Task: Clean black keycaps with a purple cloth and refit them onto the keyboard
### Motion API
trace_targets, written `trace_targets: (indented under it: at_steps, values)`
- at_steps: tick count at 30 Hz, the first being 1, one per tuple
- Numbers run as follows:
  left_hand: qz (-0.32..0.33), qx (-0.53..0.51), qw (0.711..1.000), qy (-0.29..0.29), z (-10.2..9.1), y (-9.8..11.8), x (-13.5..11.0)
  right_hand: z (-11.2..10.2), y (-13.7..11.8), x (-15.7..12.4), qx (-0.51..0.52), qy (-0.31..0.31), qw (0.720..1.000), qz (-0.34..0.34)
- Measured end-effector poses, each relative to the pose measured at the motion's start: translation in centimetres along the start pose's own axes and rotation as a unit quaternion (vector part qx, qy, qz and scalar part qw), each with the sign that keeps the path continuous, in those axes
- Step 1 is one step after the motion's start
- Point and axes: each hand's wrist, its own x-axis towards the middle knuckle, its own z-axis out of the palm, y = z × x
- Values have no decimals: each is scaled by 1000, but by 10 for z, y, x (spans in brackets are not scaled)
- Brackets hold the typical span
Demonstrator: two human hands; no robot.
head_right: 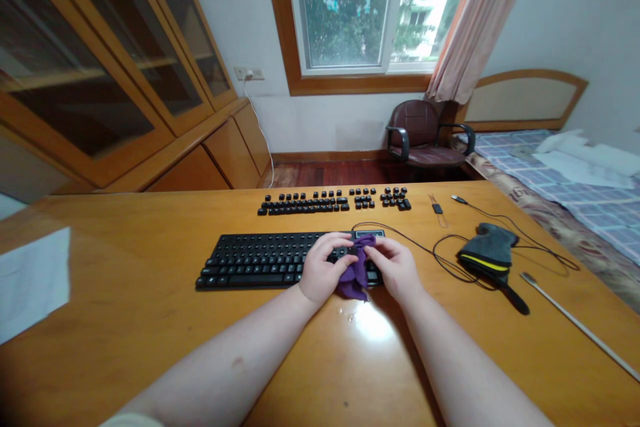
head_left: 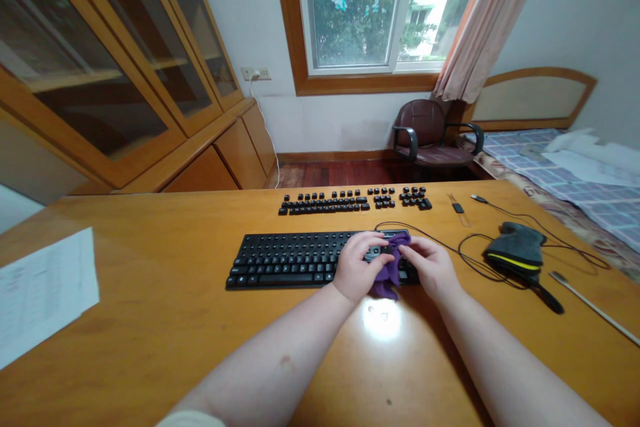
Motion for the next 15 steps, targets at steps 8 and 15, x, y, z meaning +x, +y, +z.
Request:
trace_targets:
  at_steps: [8,15]
  values:
    - [-49,32,998,-17,-1,-1,1,-24,0,16,19,195,980,-48]
    - [-27,27,999,-13,-1,-2,2,-51,-12,17,-67,362,917,-155]
